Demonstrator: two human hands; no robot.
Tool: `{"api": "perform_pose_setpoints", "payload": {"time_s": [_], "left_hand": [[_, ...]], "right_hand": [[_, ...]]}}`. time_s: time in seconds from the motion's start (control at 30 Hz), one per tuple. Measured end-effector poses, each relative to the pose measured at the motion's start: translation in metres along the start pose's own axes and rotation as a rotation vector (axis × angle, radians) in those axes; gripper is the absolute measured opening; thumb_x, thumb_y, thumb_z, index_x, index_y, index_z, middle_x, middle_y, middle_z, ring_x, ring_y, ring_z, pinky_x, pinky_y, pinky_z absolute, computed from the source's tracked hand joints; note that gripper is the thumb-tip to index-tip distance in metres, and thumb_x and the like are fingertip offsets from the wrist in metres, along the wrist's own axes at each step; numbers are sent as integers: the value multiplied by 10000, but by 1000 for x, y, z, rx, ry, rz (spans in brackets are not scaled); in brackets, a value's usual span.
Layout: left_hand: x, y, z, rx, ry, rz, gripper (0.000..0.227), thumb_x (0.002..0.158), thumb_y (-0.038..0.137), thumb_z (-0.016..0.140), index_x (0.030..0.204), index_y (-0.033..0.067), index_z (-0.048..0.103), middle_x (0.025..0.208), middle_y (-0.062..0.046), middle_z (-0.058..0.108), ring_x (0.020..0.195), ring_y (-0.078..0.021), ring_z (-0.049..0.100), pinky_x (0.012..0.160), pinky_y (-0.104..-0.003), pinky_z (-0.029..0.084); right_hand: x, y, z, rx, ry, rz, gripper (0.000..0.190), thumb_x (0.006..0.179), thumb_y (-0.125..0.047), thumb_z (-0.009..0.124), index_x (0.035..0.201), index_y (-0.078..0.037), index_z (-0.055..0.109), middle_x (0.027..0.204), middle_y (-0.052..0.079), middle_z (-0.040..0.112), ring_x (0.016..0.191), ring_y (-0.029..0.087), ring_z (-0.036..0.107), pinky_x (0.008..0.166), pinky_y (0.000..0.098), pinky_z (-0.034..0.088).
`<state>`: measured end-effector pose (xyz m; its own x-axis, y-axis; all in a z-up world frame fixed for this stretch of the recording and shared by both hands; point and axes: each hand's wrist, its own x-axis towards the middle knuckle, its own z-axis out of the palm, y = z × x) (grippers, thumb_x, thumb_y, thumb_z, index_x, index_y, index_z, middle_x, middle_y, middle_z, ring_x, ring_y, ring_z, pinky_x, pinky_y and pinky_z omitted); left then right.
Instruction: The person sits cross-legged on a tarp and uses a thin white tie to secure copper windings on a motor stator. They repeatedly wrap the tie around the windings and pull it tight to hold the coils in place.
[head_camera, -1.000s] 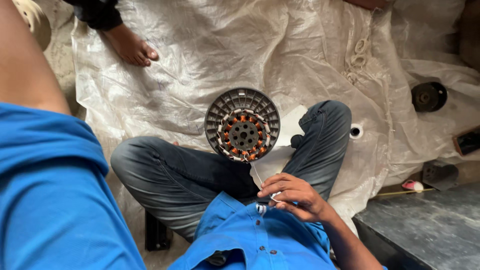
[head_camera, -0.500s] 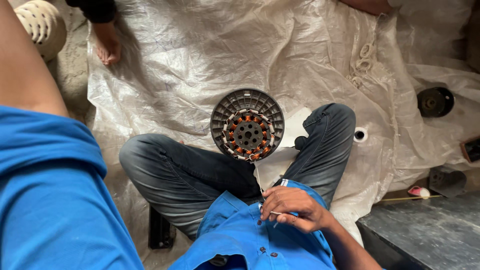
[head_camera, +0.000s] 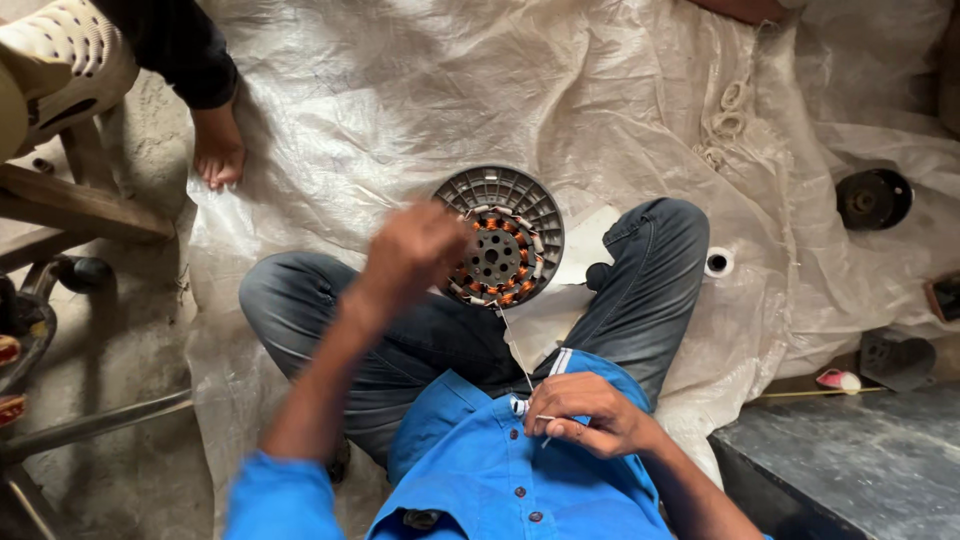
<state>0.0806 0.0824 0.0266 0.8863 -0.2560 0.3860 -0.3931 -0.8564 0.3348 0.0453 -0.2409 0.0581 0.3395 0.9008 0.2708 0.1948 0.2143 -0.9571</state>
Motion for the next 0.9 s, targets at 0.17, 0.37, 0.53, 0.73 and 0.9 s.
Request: {"api": "perform_pose_setpoints", "payload": {"time_s": [0.17,0.37,0.53,0.73,0.9], "left_hand": [[-40,76,-11,-213,199,-104,311,822,210,834,1101,115,731,1129,-31,657,1108,-271,581,945,-449,497],[-41,94,7,-146,244,-148,284,836,234,851,1084,148,743,1174,9,649,1187,-257,547,981,-433,462],[-48,89,21,-150,277,-150,232,850,226,846,1045,158,741,1164,26,650,1174,-249,553,971,-417,448],[-54,90,30,-98,340,-90,194,872,186,824,1052,189,752,1171,40,674,1156,-210,570,1006,-431,451],[-59,86,34,-88,367,-56,207,861,159,824,1050,197,751,1161,55,689,1136,-196,594,1019,-431,460]], "right_hand": [[-13,8,3,-3,75,-6,297,1080,-214,559,890,-10,661,871,107,710,823,274,701,791,388,557],[-21,26,5,-46,158,-23,402,1081,-284,529,759,-52,591,690,50,555,632,224,552,615,363,437],[-32,36,9,-48,201,21,427,1089,-285,527,730,-57,564,662,38,545,603,194,526,579,336,417],[-39,51,19,-59,316,157,438,1078,-296,523,719,-46,553,639,31,518,568,151,501,551,315,398],[-47,57,19,1,384,131,476,1102,-325,487,737,-27,553,659,44,519,582,155,482,552,317,397]]}}
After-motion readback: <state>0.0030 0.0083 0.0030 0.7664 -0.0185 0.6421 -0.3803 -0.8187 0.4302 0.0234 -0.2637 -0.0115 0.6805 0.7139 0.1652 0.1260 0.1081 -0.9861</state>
